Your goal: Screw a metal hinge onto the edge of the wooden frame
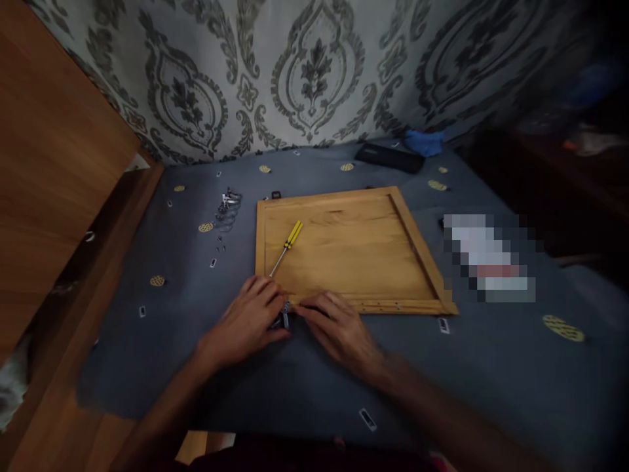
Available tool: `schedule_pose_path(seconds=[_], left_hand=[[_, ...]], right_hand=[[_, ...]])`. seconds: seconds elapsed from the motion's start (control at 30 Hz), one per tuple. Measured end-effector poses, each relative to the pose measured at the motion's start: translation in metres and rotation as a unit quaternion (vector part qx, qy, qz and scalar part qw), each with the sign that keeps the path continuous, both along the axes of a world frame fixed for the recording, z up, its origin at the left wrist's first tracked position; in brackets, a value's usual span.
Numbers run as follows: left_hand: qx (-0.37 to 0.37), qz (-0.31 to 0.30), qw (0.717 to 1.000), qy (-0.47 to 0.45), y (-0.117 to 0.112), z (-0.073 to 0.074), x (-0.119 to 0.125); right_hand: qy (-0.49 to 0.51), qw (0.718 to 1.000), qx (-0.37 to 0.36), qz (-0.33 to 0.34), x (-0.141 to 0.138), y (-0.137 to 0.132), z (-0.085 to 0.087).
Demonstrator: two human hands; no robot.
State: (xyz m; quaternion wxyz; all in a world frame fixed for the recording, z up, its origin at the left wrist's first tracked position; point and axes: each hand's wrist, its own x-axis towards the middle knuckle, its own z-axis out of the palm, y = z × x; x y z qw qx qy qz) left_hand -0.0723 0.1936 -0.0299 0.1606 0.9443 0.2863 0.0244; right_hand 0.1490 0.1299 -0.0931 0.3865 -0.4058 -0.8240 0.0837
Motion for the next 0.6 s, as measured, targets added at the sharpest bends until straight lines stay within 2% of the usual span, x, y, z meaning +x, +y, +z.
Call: schedule_pose_path(seconds=[0.13, 0.33, 0.6], left_hand=[[-0.02, 0.007, 1.0, -0.009, 0.001, -0.002, 0.0], [0.006, 0.007, 1.0, -0.009, 0.004, -0.007, -0.001], [0.038, 0.003, 0.999, -0.002, 0.007, -0.008, 0.0]], right_hand=[[-0.008, 1.0, 0.02, -0.003, 0.001, 0.002, 0.0], [-0.039, 0.997, 0.054, 0.044, -0.002, 0.004, -0.004], [-0.048, 0.996, 0.063, 0.045, 0.0, 0.013, -0.008]])
